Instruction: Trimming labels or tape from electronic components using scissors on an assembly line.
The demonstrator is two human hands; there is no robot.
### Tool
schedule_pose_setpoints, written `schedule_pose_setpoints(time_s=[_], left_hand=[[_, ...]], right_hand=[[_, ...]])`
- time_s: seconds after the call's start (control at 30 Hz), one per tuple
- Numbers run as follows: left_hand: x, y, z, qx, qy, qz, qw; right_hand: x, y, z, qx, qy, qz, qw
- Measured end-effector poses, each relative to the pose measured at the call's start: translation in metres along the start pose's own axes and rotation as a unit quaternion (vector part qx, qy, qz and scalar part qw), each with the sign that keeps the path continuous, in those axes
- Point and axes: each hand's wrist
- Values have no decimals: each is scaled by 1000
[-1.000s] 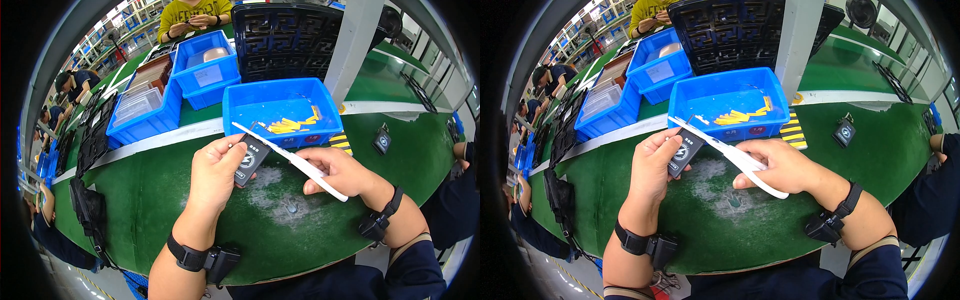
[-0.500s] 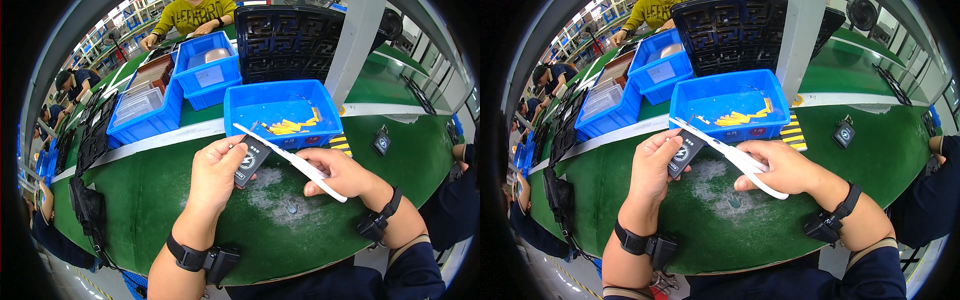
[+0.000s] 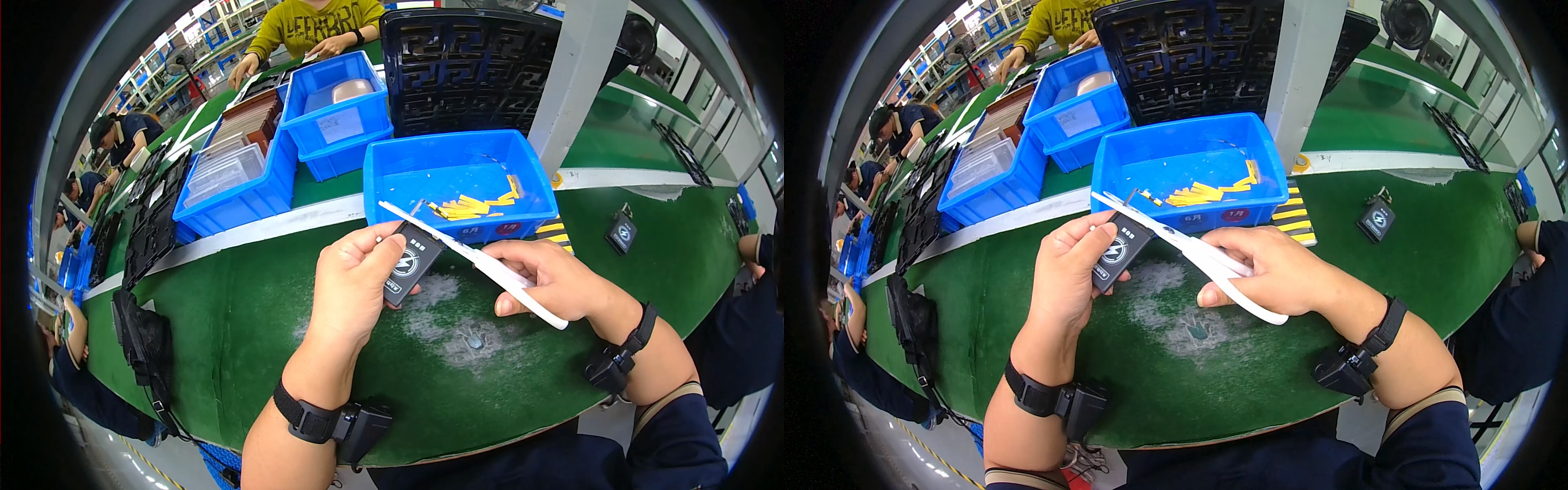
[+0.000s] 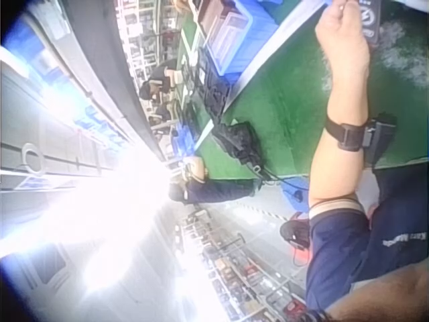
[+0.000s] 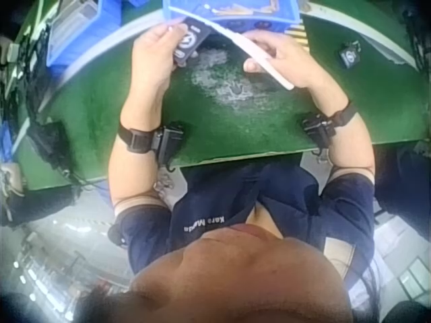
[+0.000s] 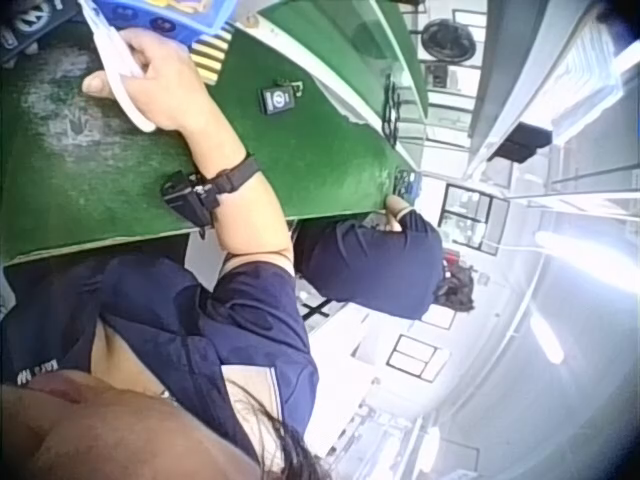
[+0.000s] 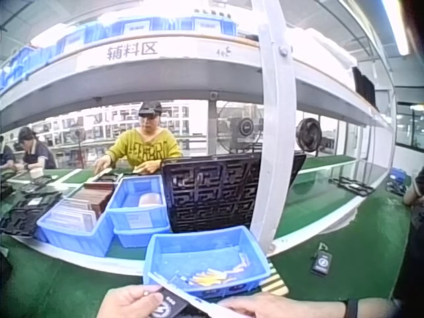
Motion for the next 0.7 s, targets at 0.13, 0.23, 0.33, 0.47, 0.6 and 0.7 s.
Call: schedule_pose_setpoints(time_s=[0.13,0.23,0.33,0.47,0.6,0.7], left_hand=[[-2,1,-3,5,-12,1,1000],[-1,1,-3,4,-9,1,1000],[-2,2,-2,9,-6,1,1000],[-2,1,-4,2,4,18,1000],[-5,1,-1,19,7,43,999],[-11,3,-5,62,4,104,993]], right_hand=[[2,1,-1,-1,0,8,1000],[2,1,2,-1,-7,10,1000],[2,-2,-10,10,-46,20,999],[2,-8,-20,5,-98,34,995],[0,-13,-26,61,-206,79,974],[0,-15,-23,67,-258,110,957]])
Point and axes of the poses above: each hand's wrist, its own y-axis towards the middle knuckle, its own x-axis out of the palm, z = x × y, and after that the axes turned 12 degrees about -z, right-handed
